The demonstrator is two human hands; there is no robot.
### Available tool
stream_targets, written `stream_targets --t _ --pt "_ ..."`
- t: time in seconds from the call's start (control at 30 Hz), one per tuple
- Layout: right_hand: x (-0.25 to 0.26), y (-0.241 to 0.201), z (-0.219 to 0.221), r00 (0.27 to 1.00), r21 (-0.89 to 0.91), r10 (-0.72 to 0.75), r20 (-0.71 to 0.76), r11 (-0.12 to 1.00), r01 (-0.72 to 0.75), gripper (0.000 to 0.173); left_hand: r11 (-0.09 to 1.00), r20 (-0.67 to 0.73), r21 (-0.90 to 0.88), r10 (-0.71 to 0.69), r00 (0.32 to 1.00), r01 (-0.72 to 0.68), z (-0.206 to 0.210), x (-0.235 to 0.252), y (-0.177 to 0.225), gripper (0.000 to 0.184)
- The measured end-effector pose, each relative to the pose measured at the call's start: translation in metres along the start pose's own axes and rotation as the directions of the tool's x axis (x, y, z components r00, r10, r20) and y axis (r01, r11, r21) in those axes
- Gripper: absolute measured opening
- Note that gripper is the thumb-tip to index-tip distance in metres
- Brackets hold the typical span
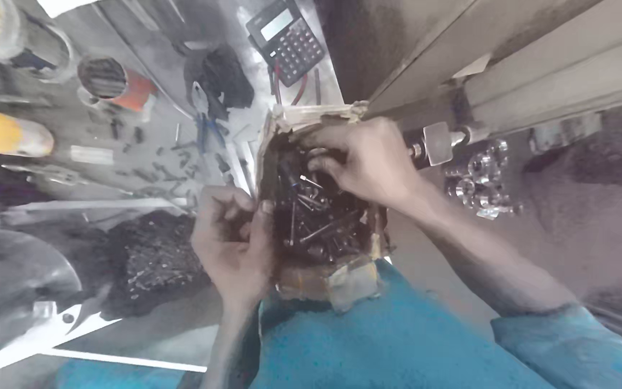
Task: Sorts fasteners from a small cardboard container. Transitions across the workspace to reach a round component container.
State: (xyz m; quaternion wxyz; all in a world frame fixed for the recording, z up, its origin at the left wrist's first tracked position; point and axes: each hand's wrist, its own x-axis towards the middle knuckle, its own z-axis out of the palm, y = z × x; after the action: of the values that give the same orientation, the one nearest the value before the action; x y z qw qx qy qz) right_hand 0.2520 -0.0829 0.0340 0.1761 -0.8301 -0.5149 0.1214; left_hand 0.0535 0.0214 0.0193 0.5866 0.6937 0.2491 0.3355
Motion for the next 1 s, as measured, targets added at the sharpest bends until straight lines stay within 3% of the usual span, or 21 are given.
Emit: stream_targets --t 0.07,0.37,0.6,0.77,1.0 --pt "0.002 0.004 -0.016 1.000 0.086 0.015 0.027 0.996 -0.018 0.030 1.000 -0.003 0.004 0.010 1.000 -0.010 0.000 0.000 0.000 0.021" --pt "-0.017 0.018 -0.068 0.998 -0.033 -0.020 0.056 0.999 0.022 0.021 0.997 -0.001 -0.078 0.007 1.000 -0.007 0.001 0.001 -0.002 0.024" --pt "-0.021 -0.014 -0.020 0.945 -0.407 -0.054 0.321 0.894 0.189 0.012 0.999 0.019 -0.036 -0.019 1.000 0.019 0.000 0.003 0.000 0.019" --pt "0.001 -0.001 -0.003 0.976 -0.455 -0.126 0.178 0.869 0.195 0.021 0.999 0.018 -0.054 0.000 1.000 0.001 0.000 0.002 -0.001 0.020" --pt "-0.002 -0.007 -0.009 0.944 -0.473 -0.065 0.322 0.853 0.220 0.013 0.998 0.000 -0.067 -0.005 1.000 0.005 0.000 0.002 -0.003 0.020"
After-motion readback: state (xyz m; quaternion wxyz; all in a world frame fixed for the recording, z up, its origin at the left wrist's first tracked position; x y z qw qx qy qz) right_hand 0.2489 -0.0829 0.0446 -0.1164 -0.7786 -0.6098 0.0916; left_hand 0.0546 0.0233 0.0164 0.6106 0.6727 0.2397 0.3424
